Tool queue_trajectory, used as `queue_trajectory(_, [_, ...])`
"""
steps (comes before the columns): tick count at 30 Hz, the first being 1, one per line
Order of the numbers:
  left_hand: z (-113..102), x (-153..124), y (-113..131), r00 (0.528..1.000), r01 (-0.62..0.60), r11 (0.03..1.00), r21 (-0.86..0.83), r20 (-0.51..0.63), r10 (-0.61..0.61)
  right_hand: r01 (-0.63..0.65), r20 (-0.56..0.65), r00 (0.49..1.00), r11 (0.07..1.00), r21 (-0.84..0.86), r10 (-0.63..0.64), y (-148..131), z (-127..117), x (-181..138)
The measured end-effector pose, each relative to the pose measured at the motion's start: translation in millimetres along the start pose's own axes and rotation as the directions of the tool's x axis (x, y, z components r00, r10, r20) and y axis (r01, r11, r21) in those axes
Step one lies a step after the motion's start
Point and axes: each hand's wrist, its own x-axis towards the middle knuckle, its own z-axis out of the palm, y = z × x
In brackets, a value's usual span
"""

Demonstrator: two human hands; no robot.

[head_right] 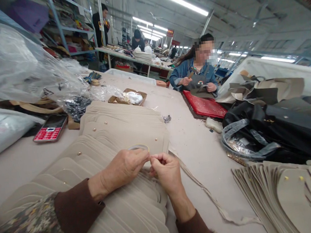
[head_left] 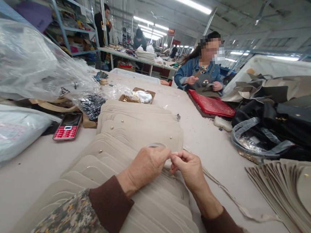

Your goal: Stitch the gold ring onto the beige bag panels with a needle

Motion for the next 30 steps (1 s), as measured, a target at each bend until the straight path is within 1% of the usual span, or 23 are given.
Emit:
queue_trajectory(3, [1.8, 0.4, -2.0, 1.000, 0.009, 1.000, -0.004, -0.015, -0.009, -0.066, -0.010, 0.998, 0.994, 0.089, 0.067, -0.8, 5.4, 2.4])
queue_trajectory(6, [1.3, -1.2, 1.2, 0.997, 0.013, 0.999, -0.044, -0.071, -0.016, -0.088, -0.028, 0.995, 0.985, 0.150, 0.093, 2.5, 5.6, 7.6])
queue_trajectory(8, [-0.1, -3.5, 5.4, 0.994, -0.022, 0.996, -0.089, -0.110, 0.012, -0.094, -0.081, 0.991, 0.979, 0.181, 0.111, 6.8, -0.4, 13.2])
queue_trajectory(10, [-1.3, -5.3, 8.0, 0.992, -0.048, 0.993, -0.106, -0.120, 0.035, -0.127, -0.109, 0.983, 0.972, 0.196, 0.150, 12.0, -11.5, 18.3])
queue_trajectory(11, [-1.5, -5.6, 7.7, 0.993, -0.034, 0.994, -0.100, -0.116, 0.022, -0.158, -0.091, 0.980, 0.968, 0.192, 0.178, 14.5, -18.1, 19.8])
queue_trajectory(13, [-0.5, -4.7, 4.1, 0.994, 0.050, 0.997, -0.060, -0.096, -0.056, -0.234, 0.011, 0.972, 0.957, 0.173, 0.236, 19.1, -30.2, 20.2])
queue_trajectory(15, [2.1, -2.8, -2.1, 0.990, 0.132, 0.991, -0.003, -0.046, -0.132, -0.283, 0.111, 0.957, 0.946, 0.158, 0.268, 22.5, -37.8, 18.1])
queue_trajectory(16, [3.8, -1.9, -5.1, 0.988, 0.153, 0.988, 0.023, -0.011, -0.153, -0.293, 0.142, 0.952, 0.944, 0.152, 0.273, 23.9, -39.4, 16.8])
queue_trajectory(19, [8.6, -0.6, -11.0, 0.980, 0.174, 0.983, 0.059, 0.083, -0.179, -0.279, 0.174, 0.951, 0.952, 0.128, 0.256, 27.2, -35.9, 14.3])
queue_trajectory(21, [10.0, -0.9, -12.1, 0.978, 0.176, 0.983, 0.052, 0.103, -0.181, -0.252, 0.179, 0.956, 0.963, 0.091, 0.233, 28.7, -29.6, 14.3])
queue_trajectory(24, [9.2, -1.4, -11.8, 0.981, 0.156, 0.987, 0.043, 0.112, -0.160, -0.141, 0.181, 0.973, 0.990, -0.022, 0.143, 29.3, -19.9, 15.1])
queue_trajectory(27, [7.7, -1.4, -11.8, 0.981, 0.152, 0.987, 0.044, 0.118, -0.157, -0.020, 0.203, 0.978, 0.989, -0.144, 0.049, 28.4, -15.7, 16.8])
queue_trajectory(28, [7.6, -1.3, -12.0, 0.980, 0.155, 0.987, 0.044, 0.118, -0.159, -0.013, 0.201, 0.979, 0.988, -0.155, 0.045, 28.1, -16.2, 17.8])
queue_trajectory(30, [8.1, -1.4, -12.5, 0.980, 0.158, 0.986, 0.050, 0.117, -0.163, -0.058, 0.164, 0.983, 0.990, -0.132, 0.080, 28.2, -19.8, 20.4])
